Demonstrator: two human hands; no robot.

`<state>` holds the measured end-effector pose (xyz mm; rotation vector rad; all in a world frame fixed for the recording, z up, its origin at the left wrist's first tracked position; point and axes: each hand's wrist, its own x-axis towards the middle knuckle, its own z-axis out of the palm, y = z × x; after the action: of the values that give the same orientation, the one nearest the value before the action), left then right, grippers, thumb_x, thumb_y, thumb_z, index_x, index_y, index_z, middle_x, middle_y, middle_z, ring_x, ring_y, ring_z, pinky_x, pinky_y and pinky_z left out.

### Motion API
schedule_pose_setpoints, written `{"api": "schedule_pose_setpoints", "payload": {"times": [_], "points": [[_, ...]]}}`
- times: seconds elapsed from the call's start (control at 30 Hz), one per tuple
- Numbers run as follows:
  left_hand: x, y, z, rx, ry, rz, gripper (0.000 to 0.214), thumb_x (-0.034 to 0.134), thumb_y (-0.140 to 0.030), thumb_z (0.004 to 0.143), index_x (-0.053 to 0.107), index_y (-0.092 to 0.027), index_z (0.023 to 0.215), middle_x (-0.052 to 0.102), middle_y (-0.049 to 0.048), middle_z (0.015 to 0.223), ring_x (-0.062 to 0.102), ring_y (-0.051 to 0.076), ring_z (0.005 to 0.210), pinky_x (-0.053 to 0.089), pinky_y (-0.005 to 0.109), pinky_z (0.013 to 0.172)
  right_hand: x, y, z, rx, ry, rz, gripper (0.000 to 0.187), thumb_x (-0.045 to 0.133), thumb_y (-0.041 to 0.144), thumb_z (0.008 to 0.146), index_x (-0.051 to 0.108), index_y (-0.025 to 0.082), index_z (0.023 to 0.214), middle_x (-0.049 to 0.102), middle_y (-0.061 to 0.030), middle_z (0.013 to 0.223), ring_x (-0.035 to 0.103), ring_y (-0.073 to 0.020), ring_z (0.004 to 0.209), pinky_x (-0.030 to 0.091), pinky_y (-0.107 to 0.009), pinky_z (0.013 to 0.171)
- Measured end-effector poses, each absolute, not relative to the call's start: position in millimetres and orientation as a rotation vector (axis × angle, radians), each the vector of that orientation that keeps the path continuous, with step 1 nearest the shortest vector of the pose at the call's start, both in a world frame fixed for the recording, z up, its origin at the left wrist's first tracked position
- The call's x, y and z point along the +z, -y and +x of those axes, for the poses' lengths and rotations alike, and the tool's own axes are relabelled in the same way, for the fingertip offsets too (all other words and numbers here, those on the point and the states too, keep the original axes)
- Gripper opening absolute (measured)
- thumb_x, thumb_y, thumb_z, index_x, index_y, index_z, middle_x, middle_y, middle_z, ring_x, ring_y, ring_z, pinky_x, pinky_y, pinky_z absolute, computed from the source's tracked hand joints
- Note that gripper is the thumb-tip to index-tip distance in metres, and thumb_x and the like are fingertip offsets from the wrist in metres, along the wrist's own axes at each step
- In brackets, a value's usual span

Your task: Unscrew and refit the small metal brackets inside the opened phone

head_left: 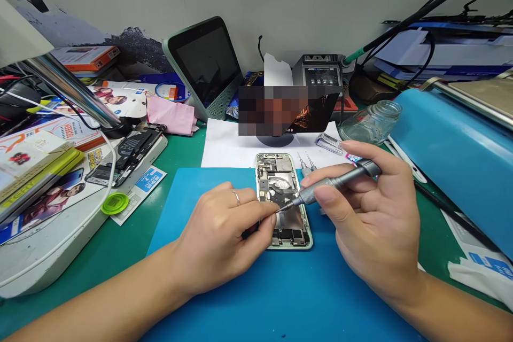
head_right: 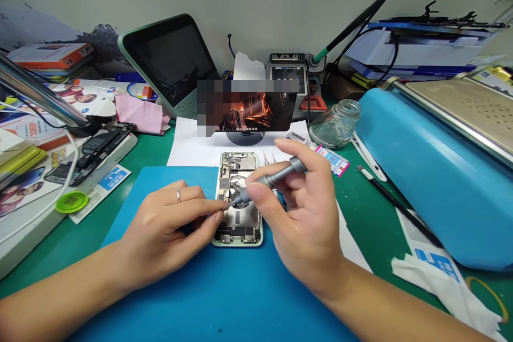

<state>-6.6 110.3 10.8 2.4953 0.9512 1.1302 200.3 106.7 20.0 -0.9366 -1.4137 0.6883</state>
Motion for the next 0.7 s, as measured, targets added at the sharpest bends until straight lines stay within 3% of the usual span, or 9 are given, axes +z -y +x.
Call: {"api": "schedule_pose_setpoints", "payload": {"times": [0.7], "points": [[11.0, -110.9, -7.1, 1.086, -0.957, 2.481, 0.015, 0.062, -0.013, 0.098, 0.075, -0.018, 0.097, 0.065, -0.0048, 0.067, 0.056, 0.010, 0.058, 0.033, 0.031, 0.060, 15.8, -105.2, 202.6, 0.649, 1.476, -0.876, 0.045, 0.077, 0.020, 0.095, 0.056, 0.031, 0.134, 0.075, 0.0005, 0.093, 0.075, -0.0172, 0.083, 0.064, -0.029, 0.070]]}}
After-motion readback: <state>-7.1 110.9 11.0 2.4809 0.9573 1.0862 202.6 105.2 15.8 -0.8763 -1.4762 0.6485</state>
